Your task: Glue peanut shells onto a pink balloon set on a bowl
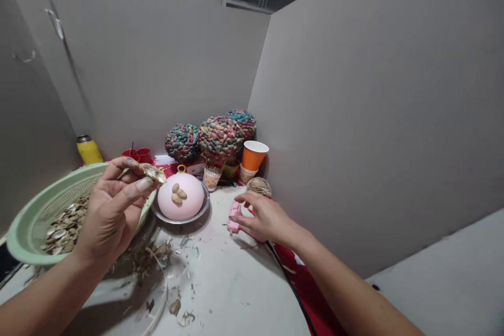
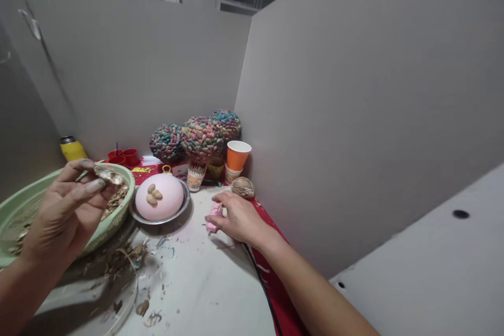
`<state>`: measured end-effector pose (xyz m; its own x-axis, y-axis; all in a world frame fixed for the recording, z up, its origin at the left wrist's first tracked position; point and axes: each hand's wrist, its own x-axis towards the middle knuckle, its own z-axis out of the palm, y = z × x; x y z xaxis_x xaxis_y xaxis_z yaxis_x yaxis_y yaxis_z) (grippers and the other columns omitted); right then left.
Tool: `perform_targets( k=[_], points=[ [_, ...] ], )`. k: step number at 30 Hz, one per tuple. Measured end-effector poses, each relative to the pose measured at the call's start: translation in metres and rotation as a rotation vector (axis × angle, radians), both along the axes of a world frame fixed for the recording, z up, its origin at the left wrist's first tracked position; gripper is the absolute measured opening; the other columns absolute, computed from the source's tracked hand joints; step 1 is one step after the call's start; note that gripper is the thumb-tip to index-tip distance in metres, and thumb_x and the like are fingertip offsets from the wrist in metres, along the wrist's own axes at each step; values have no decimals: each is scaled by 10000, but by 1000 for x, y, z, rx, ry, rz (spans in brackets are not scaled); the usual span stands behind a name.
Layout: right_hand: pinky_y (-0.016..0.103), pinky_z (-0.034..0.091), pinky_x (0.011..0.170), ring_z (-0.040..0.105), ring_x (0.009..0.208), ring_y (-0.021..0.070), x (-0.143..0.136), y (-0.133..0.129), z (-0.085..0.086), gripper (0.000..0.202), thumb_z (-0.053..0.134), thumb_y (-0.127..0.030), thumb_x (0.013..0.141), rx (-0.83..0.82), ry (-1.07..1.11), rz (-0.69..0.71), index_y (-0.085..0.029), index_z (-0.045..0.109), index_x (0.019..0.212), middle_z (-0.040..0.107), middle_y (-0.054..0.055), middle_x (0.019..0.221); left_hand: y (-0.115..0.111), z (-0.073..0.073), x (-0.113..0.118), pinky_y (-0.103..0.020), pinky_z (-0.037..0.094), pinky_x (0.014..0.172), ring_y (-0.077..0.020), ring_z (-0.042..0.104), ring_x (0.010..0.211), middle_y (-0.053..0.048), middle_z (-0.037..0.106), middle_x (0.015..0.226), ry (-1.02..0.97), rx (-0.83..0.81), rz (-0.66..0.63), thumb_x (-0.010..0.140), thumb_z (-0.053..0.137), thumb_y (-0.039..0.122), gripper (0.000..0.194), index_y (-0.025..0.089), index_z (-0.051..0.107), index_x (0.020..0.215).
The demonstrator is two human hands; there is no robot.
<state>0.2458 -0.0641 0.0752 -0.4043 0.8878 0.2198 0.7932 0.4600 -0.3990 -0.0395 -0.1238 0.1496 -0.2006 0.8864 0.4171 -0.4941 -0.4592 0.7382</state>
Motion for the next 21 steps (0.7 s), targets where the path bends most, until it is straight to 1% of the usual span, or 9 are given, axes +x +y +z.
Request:
perform_targets(
  k=[2,4,7,9,10,12,16,19,21],
  points=[
    [389,468,918,584,1105,252,-16,8,7,465,710,-365,833,13,184,151,-190,582,1245,612,108,1222,0,3,-2,-197,564,773,-107,636,798,3,658,855,32,5,11,711,762,56,257,178,635,898],
    [431,418,1030,491,1261,267,-33,21,7,665,733,-407,817,6,291,277,-218,466,1396,492,131,1399,-1,6,-5,-182,560,771,-102,629,798,7,654,850,73,14,37,709,768,63,257,184,639,896],
    [486,261,1157,264,1431,305,-56,47,2,982,801,-483,730,-43,287,403,-220,280,1519,273,161,1557,-2,12,-10,-175,559,771,-105,618,802,8,646,853,151,15,87,696,784,78,267,189,643,894],
    [493,190,1185,170,1464,312,-68,62,-1,1125,831,-502,680,-79,268,469,-209,182,1550,184,167,1589,-2,15,-14,-165,555,766,-107,611,803,5,643,854,201,-17,128,677,805,99,282,193,641,886],
    [495,173,1188,149,1469,314,-74,69,-2,1175,842,-506,661,-90,258,491,-204,144,1557,164,170,1594,-2,16,-16,-157,551,759,-107,610,802,5,642,849,219,-38,146,663,819,112,292,195,641,879],
    [514,157,1185,133,1472,322,-83,80,-4,1231,850,-520,637,-94,232,518,-206,103,1563,153,172,1597,-1,17,-19,-142,547,745,-107,611,797,3,643,836,241,-78,172,636,845,144,308,198,642,861],
    [542,154,1171,108,1473,336,-95,93,-8,1255,840,-564,621,-97,166,588,-235,80,1564,117,158,1607,1,14,-21,-128,546,707,-95,605,750,9,638,810,275,-113,197,603,866,165,319,198,653,838],
    [505,188,1170,189,1456,331,-98,96,-11,1245,847,-539,627,-99,177,628,-231,87,1564,166,158,1597,4,13,-21,-128,545,701,-92,611,737,11,647,807,309,-118,191,617,855,148,304,197,658,842],
    [510,212,1162,256,1431,338,-99,96,-13,1227,849,-516,637,-81,191,605,-233,96,1564,232,157,1579,5,12,-22,-130,547,703,-93,624,743,11,661,815,324,-115,163,640,844,140,290,201,659,856]
  ],
)
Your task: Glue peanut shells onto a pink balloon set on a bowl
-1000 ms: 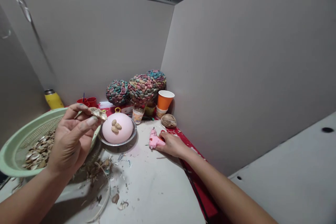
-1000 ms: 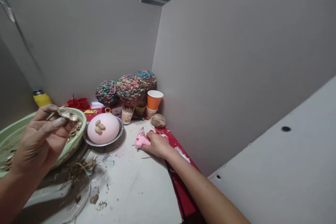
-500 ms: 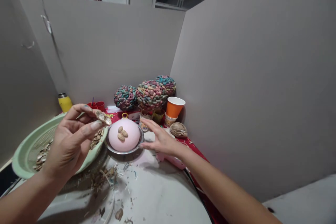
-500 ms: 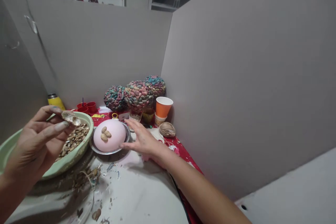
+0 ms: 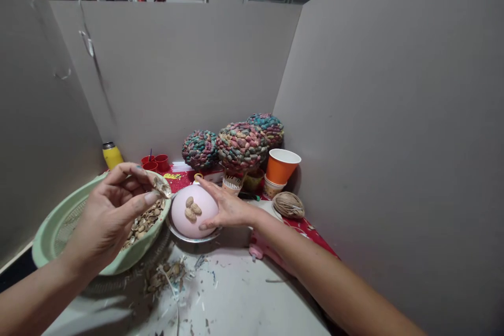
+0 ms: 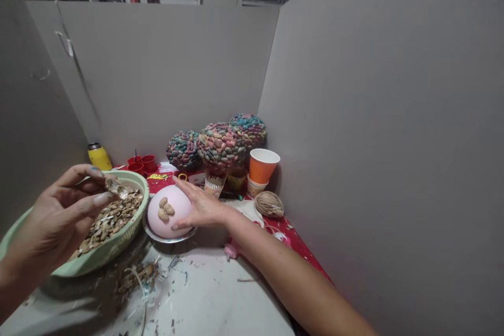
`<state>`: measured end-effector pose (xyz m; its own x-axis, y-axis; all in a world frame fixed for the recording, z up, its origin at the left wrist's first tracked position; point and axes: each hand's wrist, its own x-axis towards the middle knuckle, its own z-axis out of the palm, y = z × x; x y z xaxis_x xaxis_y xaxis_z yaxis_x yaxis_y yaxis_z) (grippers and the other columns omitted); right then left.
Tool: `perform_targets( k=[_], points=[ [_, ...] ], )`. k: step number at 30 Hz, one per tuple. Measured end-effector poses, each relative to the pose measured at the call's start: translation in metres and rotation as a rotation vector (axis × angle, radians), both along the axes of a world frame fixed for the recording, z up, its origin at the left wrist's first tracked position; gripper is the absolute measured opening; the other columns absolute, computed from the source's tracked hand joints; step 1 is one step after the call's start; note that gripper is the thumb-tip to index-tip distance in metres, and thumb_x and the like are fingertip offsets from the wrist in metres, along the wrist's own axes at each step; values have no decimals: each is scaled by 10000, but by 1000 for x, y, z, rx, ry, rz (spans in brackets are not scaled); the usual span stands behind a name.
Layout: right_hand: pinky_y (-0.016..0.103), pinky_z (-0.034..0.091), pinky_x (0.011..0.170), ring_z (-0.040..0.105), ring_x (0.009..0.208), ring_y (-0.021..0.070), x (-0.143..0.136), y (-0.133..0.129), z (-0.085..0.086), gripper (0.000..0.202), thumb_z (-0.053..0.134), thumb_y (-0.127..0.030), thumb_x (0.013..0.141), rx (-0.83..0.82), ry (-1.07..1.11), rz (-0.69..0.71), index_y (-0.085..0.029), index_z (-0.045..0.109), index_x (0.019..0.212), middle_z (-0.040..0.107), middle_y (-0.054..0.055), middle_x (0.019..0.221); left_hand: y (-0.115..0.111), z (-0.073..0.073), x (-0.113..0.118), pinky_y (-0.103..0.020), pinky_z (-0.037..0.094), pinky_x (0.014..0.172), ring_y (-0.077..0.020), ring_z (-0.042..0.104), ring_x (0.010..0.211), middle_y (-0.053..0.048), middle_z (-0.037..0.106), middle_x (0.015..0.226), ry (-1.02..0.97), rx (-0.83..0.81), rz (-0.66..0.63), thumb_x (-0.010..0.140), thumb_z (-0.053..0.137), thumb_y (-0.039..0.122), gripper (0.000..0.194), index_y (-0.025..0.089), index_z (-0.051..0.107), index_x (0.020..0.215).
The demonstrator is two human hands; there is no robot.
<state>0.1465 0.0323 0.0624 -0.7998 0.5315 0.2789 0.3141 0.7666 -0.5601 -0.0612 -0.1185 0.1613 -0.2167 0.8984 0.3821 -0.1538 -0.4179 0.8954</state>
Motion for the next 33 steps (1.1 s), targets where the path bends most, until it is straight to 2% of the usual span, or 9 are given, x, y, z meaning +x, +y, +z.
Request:
perform_targets(
  k=[5,9,14,17,20,22,27,30,33],
  points=[
    [536,256,1134,309,1402,358,1,1,4,1201,839,-506,652,66,5,-30,-246,101,1563,286,153,1560,2,-3,-3,-121,545,698,-94,633,766,15,671,838,70,-4,-35,672,835,164,276,221,653,871],
    [473,311,1121,357,1380,329,5,3,25,1146,836,-440,670,96,11,56,-246,136,1555,279,132,1567,6,-5,-7,-147,550,658,-117,633,747,-14,668,836,139,3,0,667,841,197,288,215,648,880],
    [454,379,1070,464,1287,344,3,7,46,1048,864,-419,627,65,-139,114,-193,323,1496,439,153,1462,14,-5,-11,-200,558,640,-155,657,742,-44,673,832,308,77,16,695,808,188,265,200,637,897],
    [455,330,1111,405,1334,343,-6,11,40,1025,874,-414,612,46,-188,150,-157,371,1467,429,170,1459,21,-5,-12,-243,565,709,-168,666,777,-49,673,856,508,142,14,733,764,179,237,193,615,917],
    [462,271,1145,290,1409,329,-11,14,28,1101,867,-449,615,13,-127,169,-172,280,1505,308,177,1528,29,-4,-13,-284,547,795,-166,653,839,-41,662,908,802,206,-28,801,675,161,182,190,595,962],
    [475,307,1120,339,1379,330,-11,15,22,1119,862,-472,617,-23,-67,140,-188,249,1509,327,179,1511,35,-4,-13,-279,529,785,-152,634,839,-34,651,917,1011,262,-86,833,609,136,154,188,584,976],
    [455,421,1012,524,1196,317,-5,13,19,962,877,-431,609,-119,-26,69,-201,387,1404,523,134,1335,53,-5,-9,-269,472,674,-149,599,758,-44,654,864,1386,378,-211,866,522,137,103,168,556,958],
    [441,413,1025,519,1203,300,-3,14,19,912,865,-404,635,-106,-18,95,-185,406,1392,522,131,1331,65,-8,-6,-274,439,642,-158,583,731,-58,651,849,1535,440,-219,865,479,111,121,159,572,924],
    [452,361,1080,440,1294,304,-4,16,16,893,848,-431,657,-50,5,131,-194,412,1399,466,138,1393,73,-10,-4,-271,412,614,-158,562,701,-64,643,838,1630,474,-218,853,484,101,131,154,593,902]
  ],
)
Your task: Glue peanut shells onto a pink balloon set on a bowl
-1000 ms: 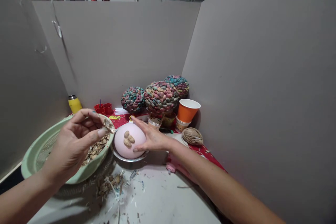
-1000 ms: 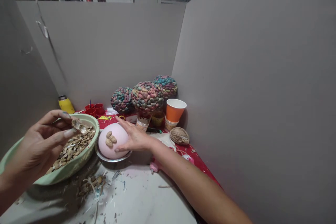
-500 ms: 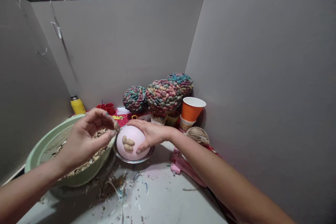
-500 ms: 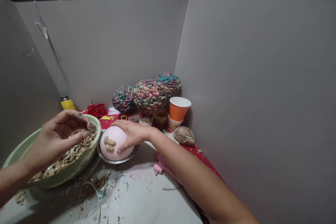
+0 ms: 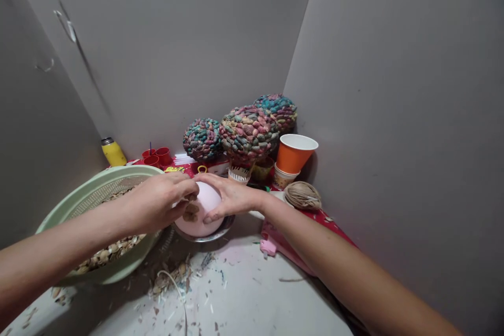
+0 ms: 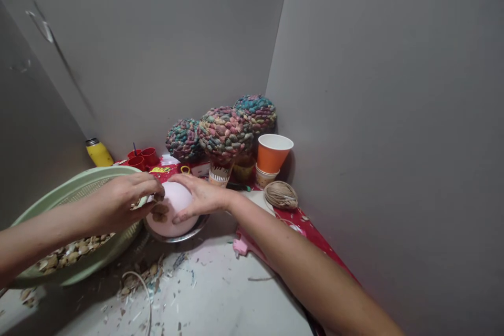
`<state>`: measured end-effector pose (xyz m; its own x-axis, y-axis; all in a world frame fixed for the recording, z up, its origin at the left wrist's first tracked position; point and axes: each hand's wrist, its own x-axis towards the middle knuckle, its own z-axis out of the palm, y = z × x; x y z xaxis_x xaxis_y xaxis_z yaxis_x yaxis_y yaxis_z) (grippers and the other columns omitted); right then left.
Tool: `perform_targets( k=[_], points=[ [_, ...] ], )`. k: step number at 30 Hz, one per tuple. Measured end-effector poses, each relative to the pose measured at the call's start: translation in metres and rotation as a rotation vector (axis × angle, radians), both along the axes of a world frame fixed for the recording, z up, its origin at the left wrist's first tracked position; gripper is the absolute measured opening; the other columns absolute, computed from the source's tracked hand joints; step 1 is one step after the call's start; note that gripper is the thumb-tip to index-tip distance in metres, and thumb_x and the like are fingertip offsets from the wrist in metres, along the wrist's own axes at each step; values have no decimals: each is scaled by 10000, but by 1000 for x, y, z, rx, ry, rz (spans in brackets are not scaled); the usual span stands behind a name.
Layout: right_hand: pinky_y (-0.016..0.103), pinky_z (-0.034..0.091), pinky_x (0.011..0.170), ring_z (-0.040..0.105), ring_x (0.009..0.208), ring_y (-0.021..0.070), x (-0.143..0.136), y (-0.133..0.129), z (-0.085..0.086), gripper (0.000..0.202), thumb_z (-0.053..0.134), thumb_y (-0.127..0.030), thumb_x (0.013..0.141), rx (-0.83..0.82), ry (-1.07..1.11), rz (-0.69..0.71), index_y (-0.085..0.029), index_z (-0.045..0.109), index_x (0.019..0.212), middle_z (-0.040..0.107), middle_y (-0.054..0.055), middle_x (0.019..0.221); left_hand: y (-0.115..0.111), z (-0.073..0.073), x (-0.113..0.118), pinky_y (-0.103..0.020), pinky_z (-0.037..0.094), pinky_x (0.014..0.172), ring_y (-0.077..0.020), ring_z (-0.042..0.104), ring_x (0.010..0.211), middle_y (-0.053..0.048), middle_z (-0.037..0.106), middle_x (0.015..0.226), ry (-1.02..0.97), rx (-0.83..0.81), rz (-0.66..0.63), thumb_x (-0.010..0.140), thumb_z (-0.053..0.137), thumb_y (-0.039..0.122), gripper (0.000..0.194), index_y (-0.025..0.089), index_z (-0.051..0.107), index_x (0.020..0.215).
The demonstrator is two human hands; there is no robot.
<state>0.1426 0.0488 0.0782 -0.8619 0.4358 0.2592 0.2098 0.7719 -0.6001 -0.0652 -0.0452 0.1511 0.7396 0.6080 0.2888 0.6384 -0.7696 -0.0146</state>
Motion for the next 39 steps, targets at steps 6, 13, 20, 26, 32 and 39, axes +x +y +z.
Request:
perform_targets(
  k=[6,13,20,26,32,39],
  points=[
    [490,283,1134,335,1376,312,0,5,-9,921,832,-474,672,43,16,7,-188,399,1433,384,163,1449,4,0,4,-268,396,586,-164,558,681,-60,629,787,81,-11,-14,848,474,95,151,151,613,832],
    [523,277,1133,304,1393,336,1,4,-9,1007,838,-459,658,15,-15,-28,-176,336,1483,377,174,1468,6,-1,7,-278,381,581,-172,532,666,-56,620,766,162,68,-22,807,491,59,148,161,594,778],
    [504,258,1149,290,1403,330,0,2,-8,1036,860,-433,638,14,-15,-34,-133,338,1481,365,183,1487,9,-5,8,-285,396,597,-176,538,673,-57,625,763,170,50,-47,847,473,80,171,165,602,772],
    [504,252,1151,268,1414,323,2,3,-7,1030,822,-518,669,20,-37,-23,-141,325,1488,356,187,1492,6,-5,6,-294,433,646,-179,572,730,-59,637,824,149,-60,5,829,489,83,185,170,653,840],
    [520,246,1148,264,1415,328,2,3,-8,1013,803,-549,684,25,-18,-2,-152,328,1486,358,189,1486,6,-10,5,-293,447,670,-177,579,748,-68,645,846,134,-86,4,856,468,92,219,166,673,869],
    [524,254,1144,265,1417,320,4,3,-9,989,822,-504,684,18,-1,4,-219,324,1490,355,156,1491,3,-10,5,-282,472,675,-174,595,751,-85,652,843,88,-109,18,871,421,110,265,162,682,870]
  ],
)
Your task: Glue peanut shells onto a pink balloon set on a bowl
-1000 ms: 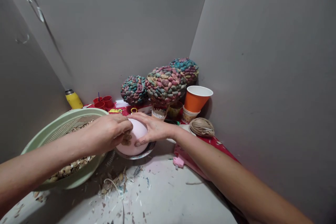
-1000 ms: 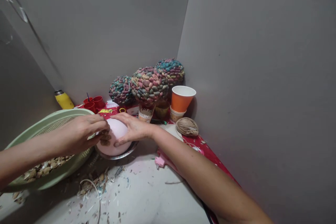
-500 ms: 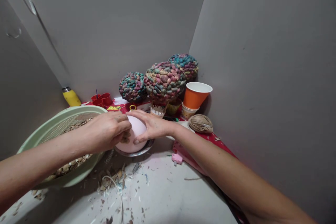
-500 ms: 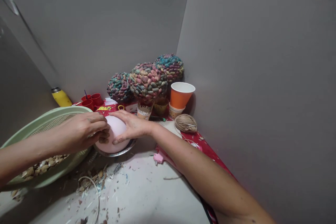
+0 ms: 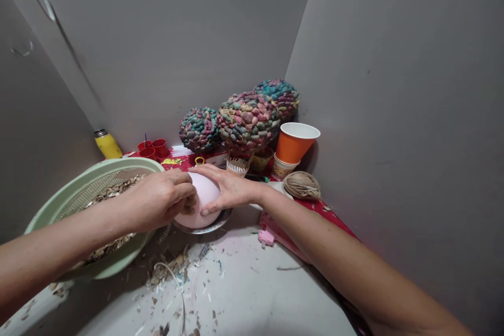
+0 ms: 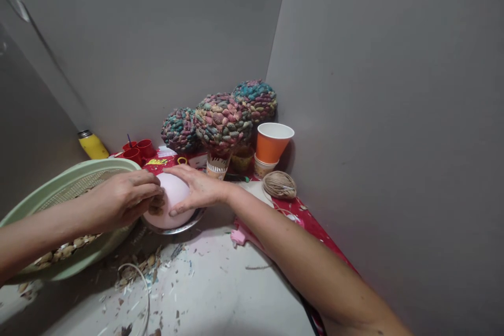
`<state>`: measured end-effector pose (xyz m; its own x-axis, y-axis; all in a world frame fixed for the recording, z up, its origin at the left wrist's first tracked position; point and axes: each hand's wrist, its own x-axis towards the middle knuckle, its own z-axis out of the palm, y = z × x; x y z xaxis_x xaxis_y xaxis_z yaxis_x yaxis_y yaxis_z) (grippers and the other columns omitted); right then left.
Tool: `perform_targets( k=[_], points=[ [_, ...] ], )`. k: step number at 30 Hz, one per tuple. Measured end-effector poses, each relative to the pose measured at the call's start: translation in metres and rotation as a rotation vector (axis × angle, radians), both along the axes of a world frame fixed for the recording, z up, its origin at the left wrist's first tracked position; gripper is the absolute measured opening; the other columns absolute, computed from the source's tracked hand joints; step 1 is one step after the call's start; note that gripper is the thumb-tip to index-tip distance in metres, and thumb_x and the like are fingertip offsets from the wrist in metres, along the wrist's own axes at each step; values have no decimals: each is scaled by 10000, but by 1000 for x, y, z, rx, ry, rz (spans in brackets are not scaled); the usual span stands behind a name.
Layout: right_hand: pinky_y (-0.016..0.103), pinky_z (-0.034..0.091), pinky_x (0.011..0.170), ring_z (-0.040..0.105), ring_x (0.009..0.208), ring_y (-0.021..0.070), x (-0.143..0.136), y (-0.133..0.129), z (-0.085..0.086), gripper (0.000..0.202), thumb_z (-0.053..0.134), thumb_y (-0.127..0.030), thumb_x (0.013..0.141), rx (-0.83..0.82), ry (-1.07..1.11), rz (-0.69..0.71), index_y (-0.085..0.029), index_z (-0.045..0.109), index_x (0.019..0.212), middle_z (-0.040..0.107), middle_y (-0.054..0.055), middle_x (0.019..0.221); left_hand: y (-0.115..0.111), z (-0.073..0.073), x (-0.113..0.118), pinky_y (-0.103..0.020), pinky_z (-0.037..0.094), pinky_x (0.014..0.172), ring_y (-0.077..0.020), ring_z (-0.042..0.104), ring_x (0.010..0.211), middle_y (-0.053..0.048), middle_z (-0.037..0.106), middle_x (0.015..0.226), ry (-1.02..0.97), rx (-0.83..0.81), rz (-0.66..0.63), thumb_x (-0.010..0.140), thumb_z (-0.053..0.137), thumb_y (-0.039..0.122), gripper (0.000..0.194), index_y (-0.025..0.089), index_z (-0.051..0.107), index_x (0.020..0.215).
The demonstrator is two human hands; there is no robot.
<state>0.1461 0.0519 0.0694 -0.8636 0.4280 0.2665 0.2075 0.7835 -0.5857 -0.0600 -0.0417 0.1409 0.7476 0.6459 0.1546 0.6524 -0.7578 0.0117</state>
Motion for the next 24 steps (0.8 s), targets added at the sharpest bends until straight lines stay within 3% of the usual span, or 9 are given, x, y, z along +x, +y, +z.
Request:
perform_targets(
  k=[6,9,12,14,17,20,22,24],
  points=[
    [518,262,1141,303,1396,327,1,0,0,1008,841,-462,670,1,12,-11,-193,320,1490,366,166,1482,0,3,-4,-302,506,716,-195,637,843,-116,688,954,-151,126,-1,881,427,114,260,152,665,977],
    [501,305,1120,368,1354,320,1,-2,-1,1006,857,-427,652,-26,55,-29,-205,326,1478,396,155,1458,4,5,-8,-323,527,789,-204,651,905,-124,700,1002,-302,152,112,899,440,171,247,138,644,1035],
    [489,332,1104,421,1316,302,1,-3,-1,971,861,-385,649,-78,99,-28,-234,338,1453,421,131,1440,10,3,-12,-372,519,906,-230,650,1030,-141,696,1140,-366,13,289,934,437,285,317,130,619,1142],
    [478,350,1093,450,1291,292,2,-4,-3,945,865,-362,644,-107,115,-24,-238,354,1429,443,122,1419,15,-1,-17,-395,492,975,-251,611,1154,-156,643,1282,-323,-134,340,961,406,359,405,130,579,1248],
    [476,363,1085,460,1280,294,5,-3,-5,939,866,-359,640,-118,102,-28,-230,357,1419,455,124,1409,21,-6,-25,-388,451,1037,-247,544,1267,-151,538,1421,-210,-334,308,988,355,424,499,147,484,1382],
    [506,303,1124,393,1344,311,11,-4,-4,960,859,-383,653,-103,71,-41,-243,340,1448,392,135,1478,22,-9,-30,-381,410,1078,-239,499,1317,-137,462,1485,-143,-418,276,993,344,447,529,172,421,1438],
    [498,296,1130,396,1347,300,13,-8,0,842,826,-387,706,-67,133,-56,-236,406,1419,413,133,1470,22,-10,-30,-376,388,1095,-238,474,1339,-137,441,1500,-144,-432,267,991,353,439,535,166,406,1448],
    [452,387,1067,508,1239,264,13,-16,6,538,747,-367,807,4,286,-109,-222,555,1288,550,115,1329,22,-12,-29,-366,389,1093,-231,472,1341,-133,451,1494,-162,-432,240,992,358,414,520,166,407,1447]
  ],
)
